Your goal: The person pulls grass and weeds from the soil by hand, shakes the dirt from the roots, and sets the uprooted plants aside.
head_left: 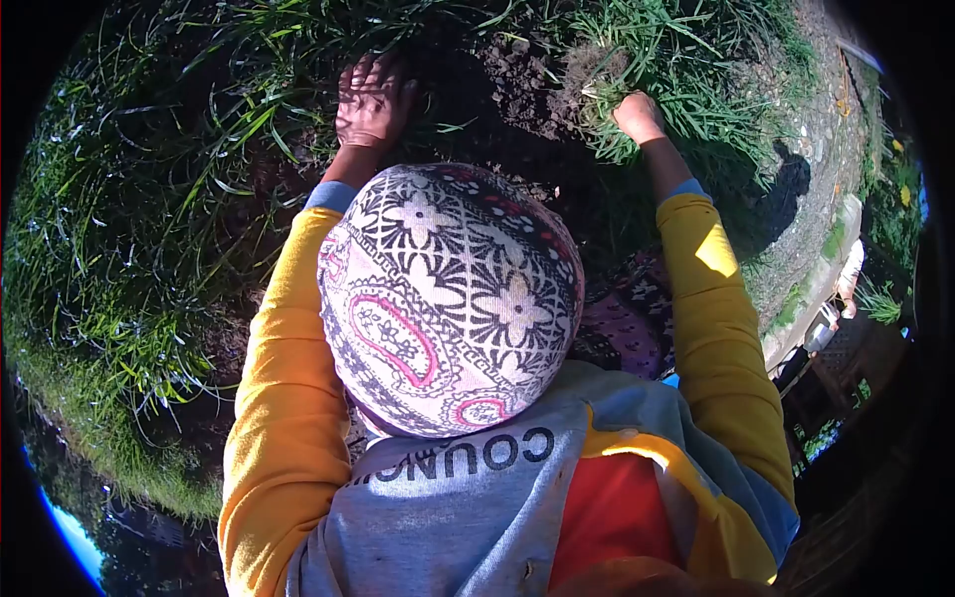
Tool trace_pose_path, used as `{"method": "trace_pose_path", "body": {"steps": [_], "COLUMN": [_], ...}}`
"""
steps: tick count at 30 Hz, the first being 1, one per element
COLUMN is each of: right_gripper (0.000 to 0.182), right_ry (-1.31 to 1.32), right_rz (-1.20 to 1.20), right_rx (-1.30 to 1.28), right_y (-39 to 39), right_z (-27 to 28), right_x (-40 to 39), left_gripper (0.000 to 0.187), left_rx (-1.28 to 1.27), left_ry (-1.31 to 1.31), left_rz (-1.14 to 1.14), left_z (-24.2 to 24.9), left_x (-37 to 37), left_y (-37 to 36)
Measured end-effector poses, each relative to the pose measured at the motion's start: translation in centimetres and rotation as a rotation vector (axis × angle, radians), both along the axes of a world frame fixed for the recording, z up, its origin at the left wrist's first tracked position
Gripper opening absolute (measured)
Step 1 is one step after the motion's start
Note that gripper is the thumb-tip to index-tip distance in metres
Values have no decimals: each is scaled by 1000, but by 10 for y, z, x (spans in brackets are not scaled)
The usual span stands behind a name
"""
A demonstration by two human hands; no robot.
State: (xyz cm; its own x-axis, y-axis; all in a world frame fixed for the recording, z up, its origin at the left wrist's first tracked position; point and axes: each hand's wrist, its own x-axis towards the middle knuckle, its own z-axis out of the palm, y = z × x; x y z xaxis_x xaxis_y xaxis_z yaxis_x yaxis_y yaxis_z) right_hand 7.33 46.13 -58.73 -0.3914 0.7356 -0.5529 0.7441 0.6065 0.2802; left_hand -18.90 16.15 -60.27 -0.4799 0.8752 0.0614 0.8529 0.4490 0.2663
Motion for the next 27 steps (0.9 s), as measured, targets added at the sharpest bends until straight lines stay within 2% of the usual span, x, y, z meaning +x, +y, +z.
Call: {"method": "trace_pose_path", "body": {"steps": [1, 3, 5, 6, 8, 10, 12, 13, 14, 15, 17, 20, 21, 22, 23, 24, 27], "right_gripper": [30, 24, 20, 21, 23, 24, 34, 35, 34, 29, 25, 20, 18, 18, 17, 19, 24], "right_ry": [31, 317, 795, 880, 995, 1048, 345, 288, 55, 301, 220, 180, 507, 483, 455, 500, 385], "right_rz": [108, -81, 229, 325, 267, -42, -95, 108, 74, -4, -141, 680, 267, 202, 140, 213, 236], "right_rx": [-51, -12, -18, 56, 97, 48, -21, -426, -334, -164, -252, -118, -135, -122, -113, 33, 75], "right_y": [-5, 11, 34, 30, 12, -2, -12, -4, -23, -46, -63, -72, -81, -82, -82, -73, -32], "right_z": [26, 33, 47, 73, 108, 112, 67, 28, 23, 14, 36, 19, 24, 29, 34, 13, 1], "right_x": [-7, 0, 11, 1, -12, -23, -31, -21, -32, -24, -46, -22, -25, -32, -38, -31, -33], "left_gripper": [38, 37, 38, 39, 40, 40, 40, 39, 38, 38, 37, 37, 38, 39, 39, 39, 39], "left_rx": [-5, -11, 18, 30, 10, -8, -25, -23, -21, -15, -10, -43, -27, -11, 3, -7, -22], "left_ry": [6, 25, 36, 45, 28, 18, 16, 21, 25, 29, 37, 49, 46, 41, 32, 46, 41], "left_rz": [0, 2, -6, -3, -4, -4, -8, -3, -1, 1, 20, -8, -5, -1, 7, 9, 3], "left_z": [1, 2, -2, -4, -3, -1, 1, 2, 2, 1, -1, 3, 2, -1, -3, -3, 1], "left_x": [1, 1, 1, 0, -1, -1, 0, 0, 1, 1, -1, 1, -1, 0, 1, 1, 1], "left_y": [0, 1, 2, 1, 0, 1, 1, 1, 0, 2, 4, 2, 3, 2, 1, 2, 2]}}
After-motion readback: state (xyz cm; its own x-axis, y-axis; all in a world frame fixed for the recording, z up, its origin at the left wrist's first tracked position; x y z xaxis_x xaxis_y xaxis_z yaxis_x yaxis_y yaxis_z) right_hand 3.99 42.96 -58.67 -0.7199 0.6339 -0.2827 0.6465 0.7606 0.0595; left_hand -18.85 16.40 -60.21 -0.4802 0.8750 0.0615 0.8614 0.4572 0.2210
